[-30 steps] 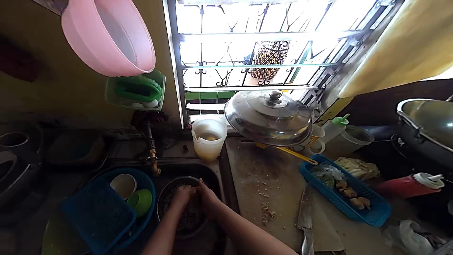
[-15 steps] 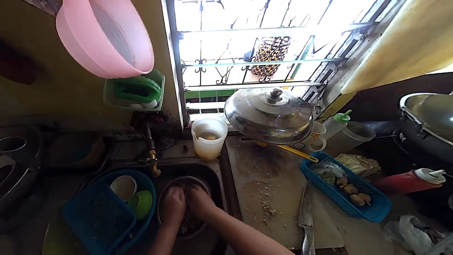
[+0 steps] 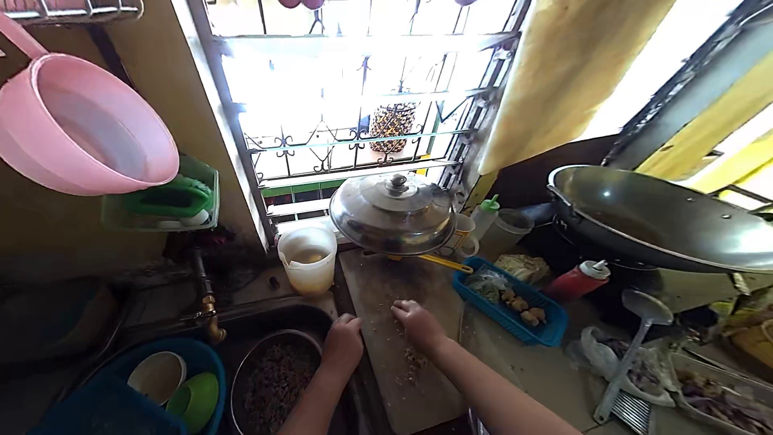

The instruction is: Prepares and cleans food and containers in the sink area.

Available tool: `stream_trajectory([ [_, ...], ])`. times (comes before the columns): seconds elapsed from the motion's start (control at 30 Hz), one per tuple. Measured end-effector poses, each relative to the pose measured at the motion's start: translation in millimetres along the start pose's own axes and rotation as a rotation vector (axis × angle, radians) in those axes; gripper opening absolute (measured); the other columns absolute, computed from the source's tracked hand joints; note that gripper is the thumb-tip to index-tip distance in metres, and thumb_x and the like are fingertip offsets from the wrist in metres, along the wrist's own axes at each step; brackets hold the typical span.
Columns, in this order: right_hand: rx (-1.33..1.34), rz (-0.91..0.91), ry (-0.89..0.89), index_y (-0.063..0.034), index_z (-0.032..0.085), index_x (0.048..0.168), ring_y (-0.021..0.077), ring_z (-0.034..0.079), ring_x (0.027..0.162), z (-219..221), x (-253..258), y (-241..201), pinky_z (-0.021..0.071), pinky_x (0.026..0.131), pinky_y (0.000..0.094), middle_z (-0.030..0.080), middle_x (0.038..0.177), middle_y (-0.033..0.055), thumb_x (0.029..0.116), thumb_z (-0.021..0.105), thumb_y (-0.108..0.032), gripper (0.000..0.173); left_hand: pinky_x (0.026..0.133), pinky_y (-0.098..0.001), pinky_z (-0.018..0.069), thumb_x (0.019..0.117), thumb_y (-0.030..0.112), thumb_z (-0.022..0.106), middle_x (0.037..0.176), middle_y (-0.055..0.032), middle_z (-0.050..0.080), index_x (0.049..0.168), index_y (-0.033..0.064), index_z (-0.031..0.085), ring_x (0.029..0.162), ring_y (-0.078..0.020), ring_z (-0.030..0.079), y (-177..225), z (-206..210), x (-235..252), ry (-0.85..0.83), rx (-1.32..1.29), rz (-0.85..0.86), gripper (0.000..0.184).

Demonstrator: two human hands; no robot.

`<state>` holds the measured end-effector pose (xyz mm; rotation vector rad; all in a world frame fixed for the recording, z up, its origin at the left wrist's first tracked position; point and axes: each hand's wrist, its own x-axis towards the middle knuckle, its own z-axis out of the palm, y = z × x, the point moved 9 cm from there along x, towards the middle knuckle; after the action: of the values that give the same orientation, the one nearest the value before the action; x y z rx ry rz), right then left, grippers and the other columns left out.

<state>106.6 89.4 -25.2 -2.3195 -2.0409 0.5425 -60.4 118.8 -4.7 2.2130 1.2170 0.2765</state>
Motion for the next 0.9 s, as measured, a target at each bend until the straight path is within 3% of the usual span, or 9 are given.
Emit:
stream_trajectory([
  [0.1, -0.053, -0.098, 0.119, 0.0016, 0.066, 0.130, 0.0358, 0.060, 0.130, 21.2, -39.3, -12.7, 0.0507, 0.106, 0.0496, 0.064, 0.136, 0.0202, 0.0986, 0.047, 0.004, 0.037, 0.113, -0.0445, 0.0451, 0.1030, 0.004, 0.045, 0.138, -0.0152, 0.062, 0.134, 0.0075, 0.066, 0.133, -0.0292, 0.056, 40.7, 30.9, 42.3, -0.127, 0.096, 0.051, 0.038],
  [0.2, -0.034, -0.226, 0.353, 0.0004, 0.076, 0.106, 0.0322, 0.071, 0.109, 27.8, -84.3, -22.5, 0.0602, 0.091, 0.0460, 0.074, 0.114, 0.0158, 0.0908, 0.060, 0.004, 0.022, 0.113, -0.0472, 0.0428, 0.1032, 0.003, 0.046, 0.140, -0.0164, 0.059, 0.130, 0.0029, 0.067, 0.135, -0.0324, 0.052, 65.2, 63.1, 54.9, -0.196, 0.208, 0.136, 0.034],
  [0.27, 0.082, -0.278, 0.438, -0.0027, 0.077, 0.100, 0.0267, 0.072, 0.108, 24.3, -104.3, -18.6, 0.0597, 0.094, 0.0405, 0.075, 0.112, 0.0117, 0.0899, 0.061, 0.004, 0.020, 0.115, -0.0466, 0.0421, 0.1023, 0.002, 0.046, 0.140, -0.0173, 0.059, 0.131, 0.0006, 0.065, 0.136, -0.0331, 0.052, 75.2, 77.0, 42.2, -0.225, 0.251, 0.231, 0.035],
  [0.43, 0.330, -0.046, 0.323, 0.0029, 0.066, 0.131, 0.0342, 0.060, 0.129, 12.9, -123.8, 14.1, 0.0481, 0.111, 0.0426, 0.063, 0.136, 0.0232, 0.0877, 0.061, 0.002, 0.044, 0.103, -0.0446, 0.0518, 0.0986, -0.001, 0.051, 0.117, -0.0181, 0.069, 0.116, 0.0004, 0.073, 0.117, -0.0335, 0.065, 80.9, 91.0, -37.6, -0.122, 0.154, 0.474, 0.028],
  [0.53, 0.264, 0.119, -0.018, 0.0021, 0.042, 0.153, 0.0377, 0.039, 0.146, 27.4, -114.5, 23.3, 0.0331, 0.122, 0.0446, 0.041, 0.156, 0.0257, 0.0861, 0.078, -0.020, 0.080, 0.109, -0.0418, 0.0483, 0.1012, 0.002, 0.048, 0.127, -0.0190, 0.066, 0.129, 0.0028, 0.069, 0.125, -0.0317, 0.061, 71.7, 80.8, -53.2, -0.190, 0.069, 0.325, 0.035],
  [0.6, 0.210, 0.133, -0.099, 0.0011, 0.042, 0.154, 0.0397, 0.037, 0.147, 31.6, -108.5, 18.9, 0.0338, 0.121, 0.0463, 0.038, 0.157, 0.0256, 0.0822, 0.084, -0.022, 0.086, 0.114, -0.0414, 0.0445, 0.1007, 0.006, 0.054, 0.136, -0.0220, 0.059, 0.143, 0.0016, 0.058, 0.132, -0.0335, 0.055, 65.3, 72.9, -50.4, -0.278, 0.100, 0.154, 0.042],
  [0.7, 0.217, 0.142, -0.140, -0.0028, 0.053, 0.147, 0.0360, 0.044, 0.141, 33.7, -104.9, 8.6, 0.0392, 0.118, 0.0432, 0.046, 0.149, 0.0219, 0.0852, 0.081, -0.013, 0.069, 0.115, -0.0435, 0.0430, 0.0939, 0.007, 0.066, 0.143, -0.0246, 0.052, 0.145, -0.0014, 0.053, 0.138, -0.0373, 0.049, 65.0, 80.7, -47.6, -0.375, 0.203, 0.025, 0.053],
  [0.8, 0.285, 0.112, -0.042, -0.0034, 0.070, 0.127, 0.0306, 0.057, 0.128, 36.6, -105.8, 1.0, 0.0453, 0.112, 0.0409, 0.062, 0.132, 0.0186, 0.0954, 0.063, -0.007, 0.033, 0.112, -0.0427, 0.0457, 0.0992, 0.001, 0.052, 0.137, -0.0209, 0.057, 0.131, -0.0010, 0.064, 0.133, -0.0341, 0.053, 77.6, 88.3, -41.8, -0.356, 0.194, 0.034, 0.035],
  [0.9, 0.319, 0.169, 0.109, -0.0005, 0.076, 0.109, 0.0256, 0.066, 0.113, 36.5, -113.7, 2.0, 0.0513, 0.103, 0.0366, 0.068, 0.117, 0.0155, 0.0992, 0.052, -0.004, 0.026, 0.107, -0.0427, 0.0495, 0.1006, 0.000, 0.046, 0.132, -0.0177, 0.061, 0.119, -0.0009, 0.071, 0.127, -0.0313, 0.058, 93.1, 93.9, -39.1, -0.342, 0.169, 0.016, 0.031],
])
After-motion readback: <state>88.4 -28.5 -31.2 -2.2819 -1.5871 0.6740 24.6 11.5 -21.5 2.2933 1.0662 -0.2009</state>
